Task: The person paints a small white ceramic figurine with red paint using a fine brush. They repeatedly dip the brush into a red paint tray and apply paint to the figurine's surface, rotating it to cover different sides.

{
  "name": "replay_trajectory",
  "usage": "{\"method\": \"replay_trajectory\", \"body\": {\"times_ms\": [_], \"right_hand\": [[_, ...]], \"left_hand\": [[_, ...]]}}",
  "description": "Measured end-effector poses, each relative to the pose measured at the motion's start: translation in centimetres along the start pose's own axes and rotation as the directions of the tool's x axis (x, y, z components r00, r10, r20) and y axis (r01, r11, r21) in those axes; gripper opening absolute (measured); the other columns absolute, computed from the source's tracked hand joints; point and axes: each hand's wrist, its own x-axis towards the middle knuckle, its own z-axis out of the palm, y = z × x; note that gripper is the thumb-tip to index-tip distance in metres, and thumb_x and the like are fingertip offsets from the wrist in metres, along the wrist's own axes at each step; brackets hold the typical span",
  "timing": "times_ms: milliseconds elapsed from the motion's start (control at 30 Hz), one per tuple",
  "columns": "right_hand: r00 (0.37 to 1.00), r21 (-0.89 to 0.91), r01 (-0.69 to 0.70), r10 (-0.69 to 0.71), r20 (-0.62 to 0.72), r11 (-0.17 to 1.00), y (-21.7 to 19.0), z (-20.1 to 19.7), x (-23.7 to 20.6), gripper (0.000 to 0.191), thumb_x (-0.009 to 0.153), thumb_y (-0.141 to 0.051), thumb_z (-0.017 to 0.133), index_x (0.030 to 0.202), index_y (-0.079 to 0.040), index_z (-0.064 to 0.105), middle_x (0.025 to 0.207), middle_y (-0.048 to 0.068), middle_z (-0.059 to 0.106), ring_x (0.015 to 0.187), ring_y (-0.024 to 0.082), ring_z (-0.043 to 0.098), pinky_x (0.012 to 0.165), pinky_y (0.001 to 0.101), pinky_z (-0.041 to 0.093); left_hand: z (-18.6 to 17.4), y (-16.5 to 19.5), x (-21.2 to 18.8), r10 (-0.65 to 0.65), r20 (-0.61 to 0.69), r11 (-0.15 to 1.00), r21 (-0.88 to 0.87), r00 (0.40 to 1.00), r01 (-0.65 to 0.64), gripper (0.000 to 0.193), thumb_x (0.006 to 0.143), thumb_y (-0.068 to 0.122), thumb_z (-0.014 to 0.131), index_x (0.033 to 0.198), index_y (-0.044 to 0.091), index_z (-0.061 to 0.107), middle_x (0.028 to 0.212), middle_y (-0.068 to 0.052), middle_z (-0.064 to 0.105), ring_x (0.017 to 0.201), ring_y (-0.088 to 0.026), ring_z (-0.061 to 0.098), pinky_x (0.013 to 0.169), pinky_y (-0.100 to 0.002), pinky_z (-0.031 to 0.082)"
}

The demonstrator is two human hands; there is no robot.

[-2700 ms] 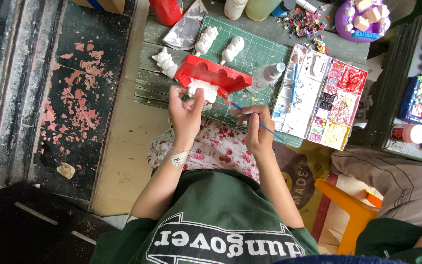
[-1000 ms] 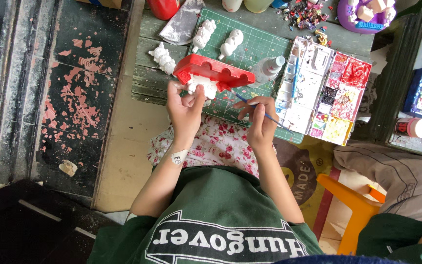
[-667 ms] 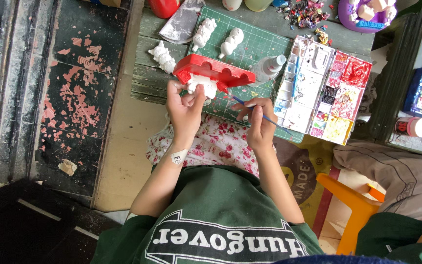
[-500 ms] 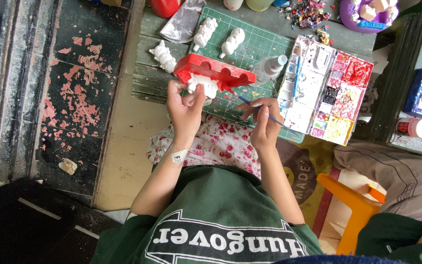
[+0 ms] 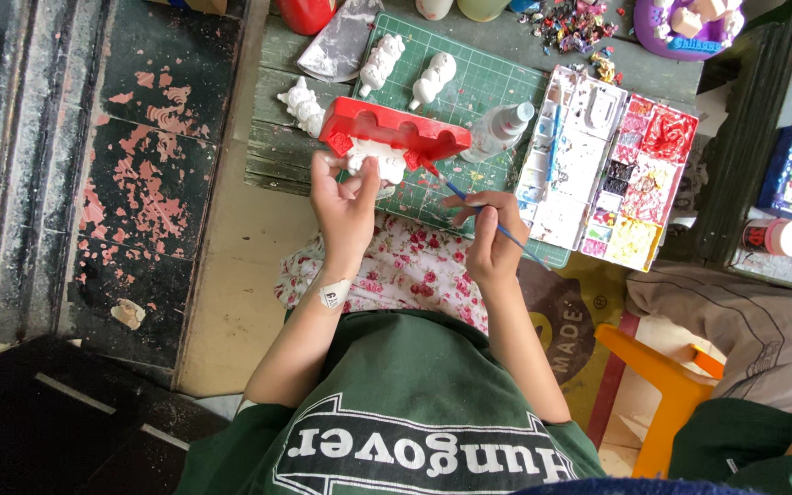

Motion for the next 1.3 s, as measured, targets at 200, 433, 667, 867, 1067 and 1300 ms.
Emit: {"method": "replay_trajectory", "body": {"times_ms": [200, 433, 667, 867, 1067, 1300], "right_hand": [[1.0, -0.071, 0.011, -0.011, 0.0, 0.997, -1.0, 0.5, 0.3, 0.019, 0.114, -0.008, 0.035, 0.112, 0.001, 0.052, 0.103, 0.017, 0.076, 0.078, 0.016, 0.067, 0.074, 0.029, 0.055], [0.981, -0.369, 0.187, -0.154, 0.117, 0.91, -2.7, -0.2, 1.2, 0.008, 0.105, -0.001, 0.049, 0.105, -0.001, 0.057, 0.099, 0.01, 0.078, 0.073, 0.022, 0.07, 0.069, 0.0329, 0.056], [0.975, -0.442, 0.218, -0.179, 0.129, 0.87, -3.2, -0.1, 1.7, 0.007, 0.102, 0.001, 0.053, 0.098, -0.003, 0.056, 0.098, 0.01, 0.077, 0.067, 0.025, 0.068, 0.064, 0.035, 0.054], [0.985, -0.361, 0.165, -0.138, 0.101, 0.918, -2.5, -0.2, 1.5, 0.01, 0.104, 0.001, 0.047, 0.102, -0.001, 0.057, 0.096, 0.011, 0.077, 0.068, 0.022, 0.068, 0.066, 0.0334, 0.055], [0.997, -0.053, 0.074, -0.073, 0.031, 0.996, -0.5, -0.6, 0.1, 0.012, 0.109, -0.005, 0.039, 0.111, -0.003, 0.051, 0.099, 0.016, 0.075, 0.079, 0.02, 0.07, 0.071, 0.0316, 0.056], [0.993, 0.327, -0.1, 0.114, -0.025, 0.94, 0.8, -1.7, -1.0, 0.015, 0.117, -0.019, 0.036, 0.114, -0.008, 0.043, 0.102, 0.019, 0.072, 0.077, 0.019, 0.067, 0.07, 0.0286, 0.048]], "left_hand": [[0.5, 0.8, 0.0, 0.026, 0.012, 0.999, 0.031, 1.0, -0.026, 0.024, 0.104, 0.001, 0.064, 0.119, 0.001, 0.045, 0.117, -0.007, 0.057, 0.105, -0.017, 0.07, 0.088, -0.033, 0.065], [0.9, 1.6, -0.2, 0.044, 0.023, 0.997, 0.054, 0.999, -0.045, 0.026, 0.104, -0.001, 0.064, 0.121, 0.001, 0.045, 0.12, -0.006, 0.055, 0.107, -0.016, 0.069, 0.09, -0.032, 0.064], [0.9, 1.6, -0.3, 0.038, 0.006, 0.997, 0.062, 0.999, -0.038, 0.027, 0.104, -0.002, 0.066, 0.118, 0.002, 0.043, 0.116, -0.004, 0.053, 0.108, -0.016, 0.069, 0.093, -0.033, 0.064], [0.7, 1.4, -0.2, 0.035, 0.008, 0.997, 0.067, 0.999, -0.036, 0.026, 0.104, -0.002, 0.065, 0.118, 0.002, 0.043, 0.117, -0.006, 0.055, 0.108, -0.016, 0.069, 0.092, -0.033, 0.064], [0.5, 0.9, 0.4, -0.09, -0.023, 0.996, 0.007, 0.996, 0.091, 0.022, 0.104, 0.007, 0.063, 0.118, 0.003, 0.047, 0.117, -0.009, 0.062, 0.104, -0.019, 0.071, 0.083, -0.034, 0.065], [0.4, 1.7, 0.2, -0.399, 0.049, 0.882, -0.252, 0.916, 0.398, 0.029, 0.103, 0.015, 0.062, 0.128, 0.008, 0.052, 0.124, -0.007, 0.065, 0.11, -0.017, 0.067, 0.091, -0.03, 0.058]]}}
